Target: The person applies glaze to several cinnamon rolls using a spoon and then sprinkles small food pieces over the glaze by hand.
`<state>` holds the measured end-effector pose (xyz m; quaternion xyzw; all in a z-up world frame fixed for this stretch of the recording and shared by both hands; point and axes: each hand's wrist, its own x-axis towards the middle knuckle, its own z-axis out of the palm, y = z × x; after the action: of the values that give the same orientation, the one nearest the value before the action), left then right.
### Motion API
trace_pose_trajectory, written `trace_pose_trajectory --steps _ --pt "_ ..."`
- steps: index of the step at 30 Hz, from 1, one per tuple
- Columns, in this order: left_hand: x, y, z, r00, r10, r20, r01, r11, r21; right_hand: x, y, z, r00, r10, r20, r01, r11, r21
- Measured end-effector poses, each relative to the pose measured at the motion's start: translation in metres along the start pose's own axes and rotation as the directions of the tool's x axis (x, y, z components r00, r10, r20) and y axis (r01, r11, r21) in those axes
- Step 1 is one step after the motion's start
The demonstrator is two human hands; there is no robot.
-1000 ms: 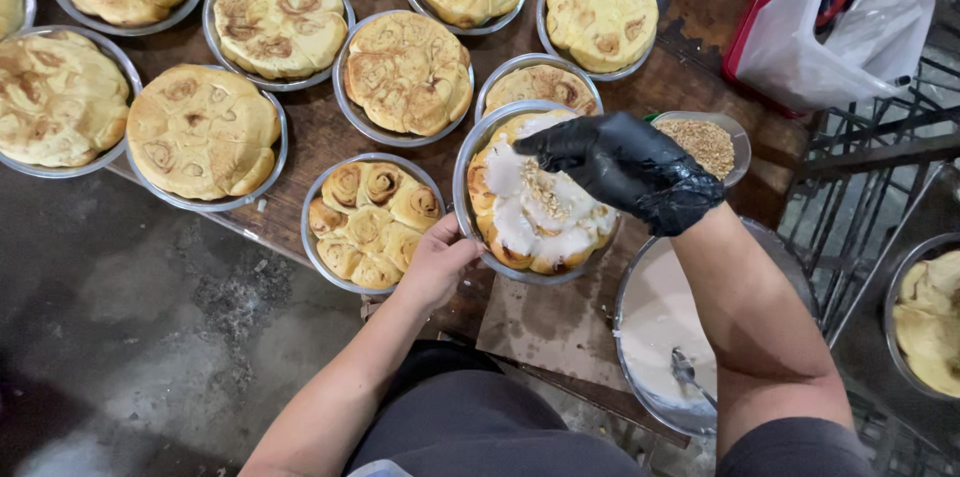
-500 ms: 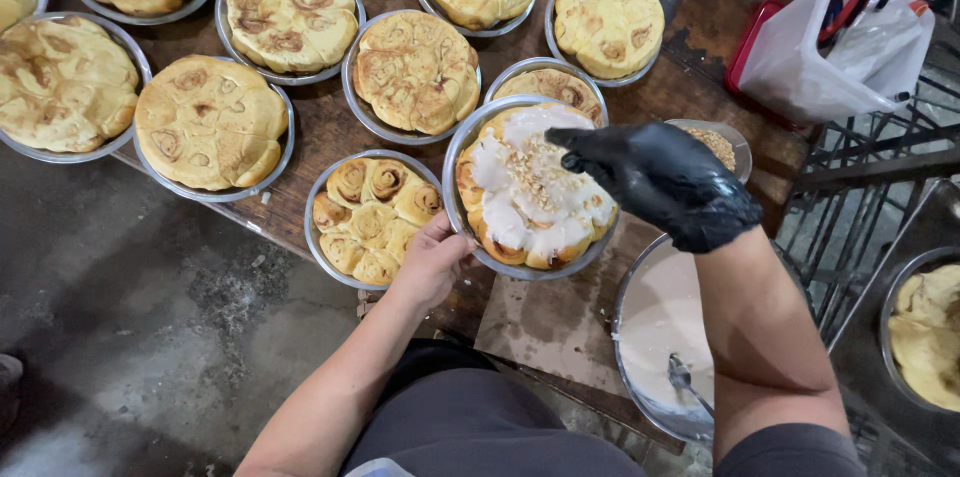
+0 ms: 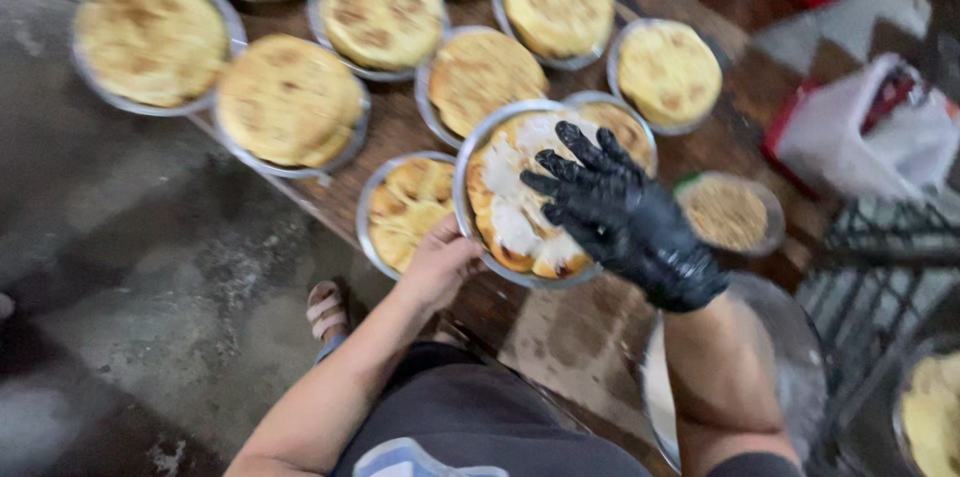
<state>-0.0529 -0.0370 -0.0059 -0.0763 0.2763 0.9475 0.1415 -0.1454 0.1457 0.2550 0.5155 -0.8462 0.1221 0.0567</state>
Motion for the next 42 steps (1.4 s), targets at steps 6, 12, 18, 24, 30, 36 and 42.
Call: trace_pose_trajectory --steps 6,12,18,24,30,36,42 --pt "-0.029 0.091 -0.048 0.998 0.039 -0.051 -0.041 0.998 -0.040 0.092 -0.081 0.060 0.958 0.279 -0.069 -0.261 0.945 0.195" --pt "-0.092 0.226 -0.147 0.979 0.193 -0.059 -0.186 0.977 0.106 0.234 -0.160 0.110 0.942 0.293 -0.164 -0.204 0.888 0.412" --pt "-0.140 0.337 -0.236 0.920 0.360 -0.156 -0.330 0.926 0.185 0.364 -0.194 0.153 0.997 0.060 -0.052 -0.029 0.887 0.461" --pt "-0.138 0.424 -0.295 0.907 0.309 -0.287 -0.337 0.940 -0.052 0.437 -0.140 0.205 0.945 0.219 -0.243 0.163 0.330 0.930" --pt "-0.098 0.545 -0.355 0.805 0.393 -0.444 -0.363 0.919 0.155 0.499 -0.045 0.292 0.776 0.619 -0.124 0.229 -0.092 0.969" --pt "-0.009 0.663 -0.413 0.762 0.369 -0.532 -0.332 0.928 0.169 0.611 0.004 0.341 0.810 0.556 0.185 0.216 -0.576 0.788" --pt "0.165 0.778 -0.454 0.833 0.408 -0.374 -0.401 0.911 0.102 0.661 0.022 0.370 0.652 0.711 0.263 0.105 -0.428 0.897"
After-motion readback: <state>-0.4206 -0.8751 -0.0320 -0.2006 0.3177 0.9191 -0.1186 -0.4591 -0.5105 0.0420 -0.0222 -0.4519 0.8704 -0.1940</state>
